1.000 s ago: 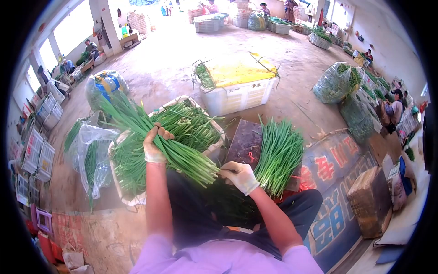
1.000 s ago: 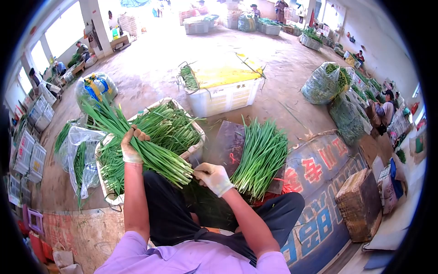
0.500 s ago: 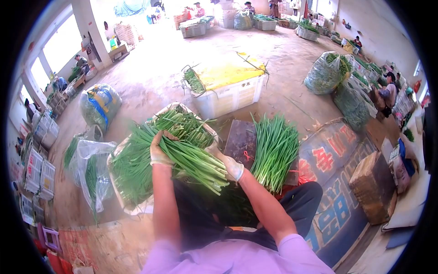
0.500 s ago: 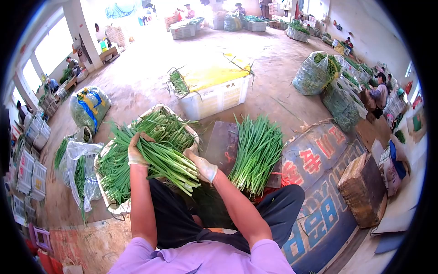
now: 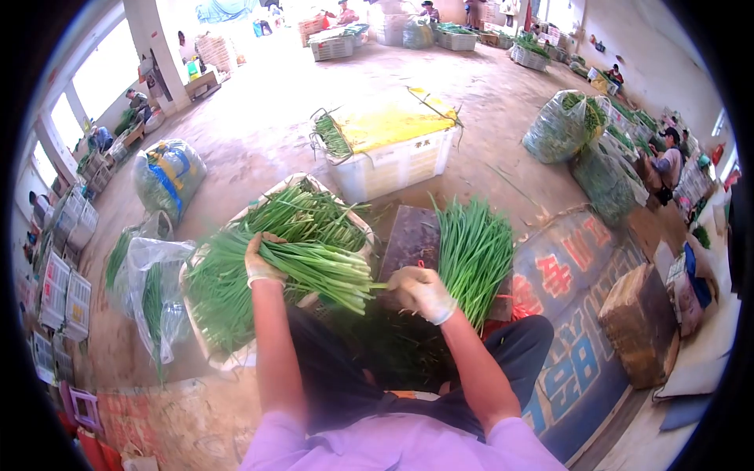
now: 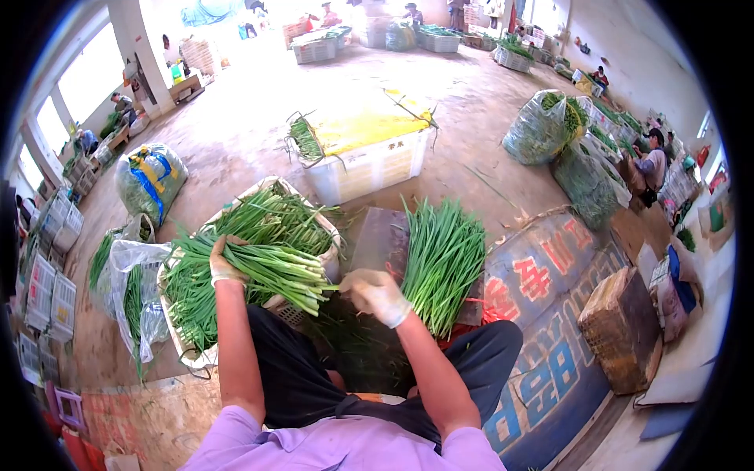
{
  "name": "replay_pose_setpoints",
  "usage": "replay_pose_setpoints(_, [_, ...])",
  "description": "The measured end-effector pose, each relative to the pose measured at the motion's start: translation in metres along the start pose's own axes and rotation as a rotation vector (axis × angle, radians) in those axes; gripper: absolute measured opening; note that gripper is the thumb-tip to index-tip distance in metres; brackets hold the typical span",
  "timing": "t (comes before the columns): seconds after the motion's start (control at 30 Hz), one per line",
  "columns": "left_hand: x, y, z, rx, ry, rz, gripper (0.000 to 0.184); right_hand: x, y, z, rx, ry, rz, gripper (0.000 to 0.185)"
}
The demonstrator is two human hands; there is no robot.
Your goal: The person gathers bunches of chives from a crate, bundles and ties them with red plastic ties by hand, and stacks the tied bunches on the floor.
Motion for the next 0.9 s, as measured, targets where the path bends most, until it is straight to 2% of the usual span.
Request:
replay_pose_setpoints(0.07, [0.005,-0.006,0.008,-0.015,-0.022,-0.051,0.022,0.001,0.001,0.021,0.050,-0.178,0.101,0.026])
replay_pose_setpoints(0.13, [0.007,-0.010,0.010,-0.105,-0.007,-0.056,0.023,0.012,-0.007,0.024,0.120,-0.140,0.094,0.023])
replay_pose_setpoints(0.2, [0.013,-0.005,0.008,-0.202,-0.038,-0.063,0.024,0.025,-0.013,0.008,-0.025,-0.251,-0.009,0.022])
replay_pose_setpoints(0.23, [0.009,0.000,0.005,-0.193,-0.049,-0.044,0.024,0.031,-0.020,0.004,0.041,-0.224,-0.017,0.024])
replay_pose_setpoints(0.27, [0.004,0.005,0.000,-0.185,-0.059,-0.023,0.024,0.032,-0.008,-0.012,-0.063,-0.182,-0.011,0.029])
replay_pose_setpoints(0.33, [0.000,0.017,-0.008,-0.225,-0.124,-0.034,0.024,0.048,-0.025,-0.027,-0.065,-0.044,0.033,0.035])
replay_pose_setpoints(0.4, [-0.008,0.028,-0.023,-0.263,-0.182,-0.040,0.025,0.059,-0.035,-0.043,0.067,0.078,-0.032,0.036])
replay_pose_setpoints(0.47, [-0.021,0.038,-0.035,-0.323,-0.257,-0.016,0.026,0.069,-0.040,-0.055,0.120,0.088,-0.031,0.032])
replay_pose_setpoints(0.5, [-0.019,0.043,-0.034,-0.310,-0.287,-0.023,0.026,0.070,-0.035,-0.061,0.162,-0.006,-0.055,0.028])
replay_pose_setpoints(0.53, [-0.016,0.044,-0.031,-0.308,-0.283,-0.020,0.026,0.069,-0.031,-0.064,0.205,-0.100,-0.079,0.025])
replay_pose_setpoints(0.6, [-0.013,0.041,-0.027,-0.374,-0.173,-0.011,0.027,0.069,-0.032,-0.054,0.150,-0.140,-0.014,0.018])
replay_pose_setpoints(0.67, [-0.014,0.031,-0.023,-0.294,-0.183,-0.015,0.026,0.046,-0.019,-0.035,0.504,-0.032,-0.215,0.013])
replay_pose_setpoints(0.73, [-0.005,0.013,-0.003,-0.295,-0.244,-0.097,0.025,0.022,0.008,-0.022,0.436,-0.269,-0.026,0.011])
replay_pose_setpoints(0.8, [0.009,0.002,0.021,-0.300,-0.172,-0.141,0.025,0.005,0.023,0.000,0.630,-0.100,0.186,0.013])
replay_pose_setpoints(0.83, [0.013,-0.001,0.029,-0.315,-0.163,-0.142,0.025,0.003,0.027,0.006,0.597,-0.011,0.323,0.019])
replay_pose_setpoints(0.87, [0.012,-0.003,0.026,-0.331,-0.151,-0.141,0.024,0.003,0.033,0.004,0.596,-0.015,0.326,0.019])
replay_pose_setpoints(0.9, [0.003,-0.003,0.017,-0.322,-0.221,-0.145,0.024,0.003,0.039,-0.003,0.235,-0.119,0.197,0.021])
Point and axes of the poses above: each hand's wrist, its own x-axis towards the middle knuckle, its own z-axis out of the back of the hand, y = z × x, the point moved 3 cm from there along x, towards the middle knuckle, and after that the axes turned 4 degrees about x, right-handed, at the moved point
